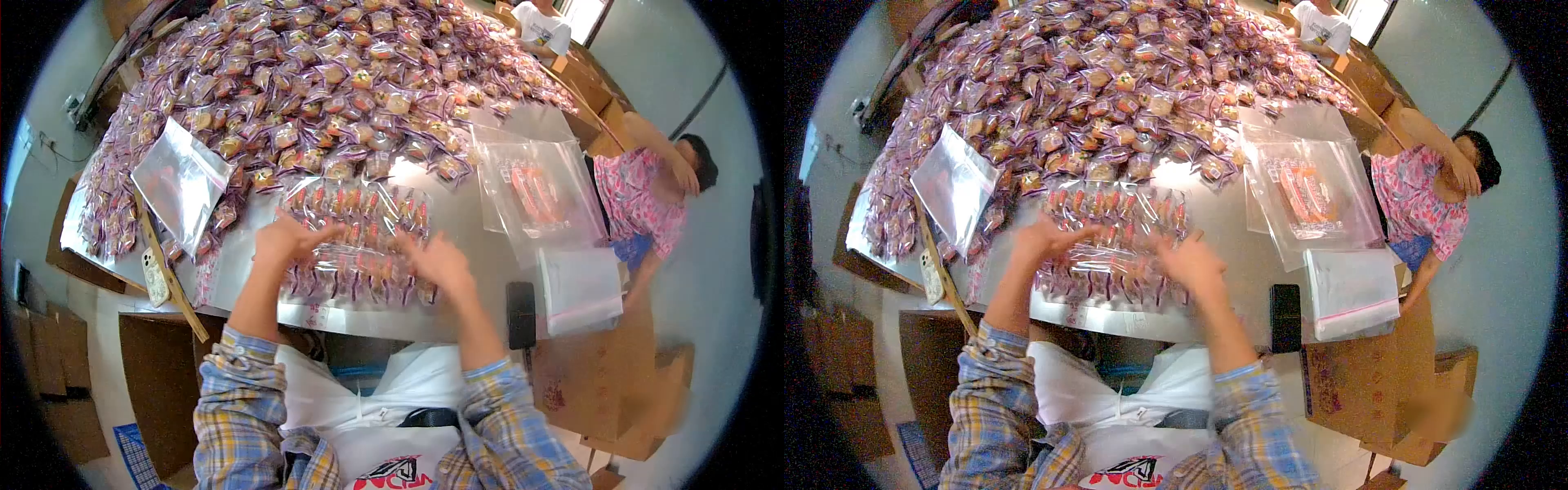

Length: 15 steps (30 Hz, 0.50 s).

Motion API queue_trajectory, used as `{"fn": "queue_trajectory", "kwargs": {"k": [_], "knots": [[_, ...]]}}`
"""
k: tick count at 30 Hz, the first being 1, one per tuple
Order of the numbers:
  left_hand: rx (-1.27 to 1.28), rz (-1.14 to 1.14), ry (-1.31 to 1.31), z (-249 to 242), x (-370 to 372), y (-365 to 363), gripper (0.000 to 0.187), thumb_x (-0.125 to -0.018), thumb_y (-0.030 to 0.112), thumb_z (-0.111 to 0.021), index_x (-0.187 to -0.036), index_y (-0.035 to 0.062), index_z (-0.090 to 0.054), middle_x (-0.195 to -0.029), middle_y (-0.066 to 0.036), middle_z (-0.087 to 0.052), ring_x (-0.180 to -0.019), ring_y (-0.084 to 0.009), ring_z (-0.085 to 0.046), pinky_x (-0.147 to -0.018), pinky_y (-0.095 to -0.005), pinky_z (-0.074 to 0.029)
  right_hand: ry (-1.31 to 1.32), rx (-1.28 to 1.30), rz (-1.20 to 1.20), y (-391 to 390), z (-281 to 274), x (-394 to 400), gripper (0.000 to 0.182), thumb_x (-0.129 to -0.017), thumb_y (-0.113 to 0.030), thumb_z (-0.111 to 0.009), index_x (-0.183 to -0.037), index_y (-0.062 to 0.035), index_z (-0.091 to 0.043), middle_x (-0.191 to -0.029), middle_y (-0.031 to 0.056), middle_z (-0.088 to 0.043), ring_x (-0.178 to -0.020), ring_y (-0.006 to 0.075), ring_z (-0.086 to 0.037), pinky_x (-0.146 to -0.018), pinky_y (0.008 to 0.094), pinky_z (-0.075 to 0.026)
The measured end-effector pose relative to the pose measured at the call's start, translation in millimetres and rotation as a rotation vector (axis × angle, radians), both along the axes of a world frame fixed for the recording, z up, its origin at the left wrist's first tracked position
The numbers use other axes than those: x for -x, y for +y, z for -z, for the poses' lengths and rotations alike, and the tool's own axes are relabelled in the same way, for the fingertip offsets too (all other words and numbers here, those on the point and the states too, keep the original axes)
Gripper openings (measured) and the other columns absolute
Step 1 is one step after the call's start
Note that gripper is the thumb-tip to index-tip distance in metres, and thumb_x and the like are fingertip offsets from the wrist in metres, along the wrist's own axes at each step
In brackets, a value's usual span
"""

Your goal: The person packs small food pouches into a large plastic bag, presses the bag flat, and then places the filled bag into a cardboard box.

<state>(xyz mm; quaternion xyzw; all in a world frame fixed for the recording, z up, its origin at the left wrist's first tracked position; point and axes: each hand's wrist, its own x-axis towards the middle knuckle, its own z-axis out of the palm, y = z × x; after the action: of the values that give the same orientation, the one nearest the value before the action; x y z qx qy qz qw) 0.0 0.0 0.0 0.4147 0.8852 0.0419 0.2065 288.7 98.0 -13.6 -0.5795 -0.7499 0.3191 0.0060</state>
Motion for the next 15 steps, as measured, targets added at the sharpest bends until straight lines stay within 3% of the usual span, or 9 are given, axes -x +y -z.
{"fn": "queue_trajectory", "kwargs": {"k": [2,3,6,9,10,13,14,15], "knots": [[-0.007,-0.015,0.099,2,-25,-3,0.165,-0.055,0.106,-0.053,-0.159,-0.0142,-0.009,-0.131,-0.029,-0.066,-0.117,-0.046,-0.068,-0.104,-0.0658,-0.047,-0.155,-0.062,0.08,-22,-17,17,0.154,-0.066,-0.103,-0.049,-0.161,0.0101,-0.002,-0.135,0.0339,-0.062,-0.128,0.0454,-0.061,-0.107,0.0624,-0.044],[0.128,-0.037,0.08,-2,-32,-44,0.165,-0.055,0.106,-0.053,-0.16,-0.0137,-0.009,-0.132,-0.03,-0.066,-0.116,-0.0459,-0.069,-0.102,-0.0656,-0.048,-0.158,0.045,0.096,-65,-9,25,0.155,-0.065,-0.103,-0.049,-0.161,0.0102,-0.003,-0.136,0.0341,-0.062,-0.129,0.0453,-0.061,-0.107,0.0619,-0.044],[0.214,-0.099,0.102,-26,-52,-46,0.163,-0.055,0.106,-0.053,-0.161,-0.0102,-0.01,-0.133,-0.032,-0.064,-0.112,-0.0448,-0.07,-0.097,-0.0648,-0.052,-0.167,0.098,0.137,-66,-8,37,0.156,-0.064,-0.102,-0.052,-0.161,0.0104,-0.002,-0.138,0.0348,-0.059,-0.13,0.0455,-0.059,-0.109,0.0586,-0.044],[0.222,-0.1,0.12,-18,-54,-48,0.161,-0.056,0.105,-0.053,-0.162,-0.0079,-0.012,-0.134,-0.033,-0.063,-0.108,-0.0438,-0.072,-0.092,-0.0652,-0.054,0.01,0.047,0.126,-50,32,19,0.154,-0.066,-0.097,-0.06,-0.161,0.0102,-0.002,-0.137,0.0341,-0.06,-0.129,0.0437,-0.061,-0.108,0.0559,-0.047],[0.128,-0.106,0.134,-11,-52,-53,0.158,-0.057,0.104,-0.056,-0.163,-0.0055,-0.013,-0.136,-0.032,-0.06,-0.114,-0.0427,-0.069,-0.093,-0.0584,-0.056,0.118,0.043,0.163,-38,61,11,0.148,-0.071,-0.088,-0.069,-0.16,0.0117,-0.004,-0.135,0.0309,-0.063,-0.123,0.0393,-0.065,-0.104,0.0498,-0.05],[-0.119,-0.118,0.048,16,-30,-69,0.154,-0.058,0.101,-0.058,-0.164,-0.0017,-0.015,-0.14,-0.033,-0.056,-0.123,-0.0413,-0.063,-0.097,-0.0489,-0.055,0.465,0.342,0.154,-29,65,-5,0.123,-0.079,-0.072,-0.077,-0.157,0.0077,-0.025,-0.126,0.022,-0.067,-0.107,0.0297,-0.069,-0.093,0.0389,-0.054],[-0.093,-0.146,-0.032,13,-28,-72,0.149,-0.06,0.098,-0.062,-0.165,0.0005,-0.018,-0.139,-0.033,-0.056,-0.128,-0.039,-0.06,-0.099,-0.0424,-0.053,0.525,0.29,0.139,-26,68,-5,0.112,-0.083,-0.068,-0.076,-0.152,0.0076,-0.032,-0.121,0.0185,-0.067,-0.101,0.0257,-0.068,-0.088,0.0363,-0.054],[-0.123,-0.147,-0.045,14,-26,-75,0.148,-0.061,0.097,-0.063,-0.164,0.0006,-0.018,-0.14,-0.032,-0.056,-0.127,-0.0386,-0.06,-0.098,-0.0429,-0.053,0.583,0.245,0.128,-27,74,-6,0.101,-0.086,-0.064,-0.075,-0.147,0.0075,-0.039,-0.117,0.015,-0.068,-0.095,0.0216,-0.067,-0.082,0.0338,-0.054]]}}
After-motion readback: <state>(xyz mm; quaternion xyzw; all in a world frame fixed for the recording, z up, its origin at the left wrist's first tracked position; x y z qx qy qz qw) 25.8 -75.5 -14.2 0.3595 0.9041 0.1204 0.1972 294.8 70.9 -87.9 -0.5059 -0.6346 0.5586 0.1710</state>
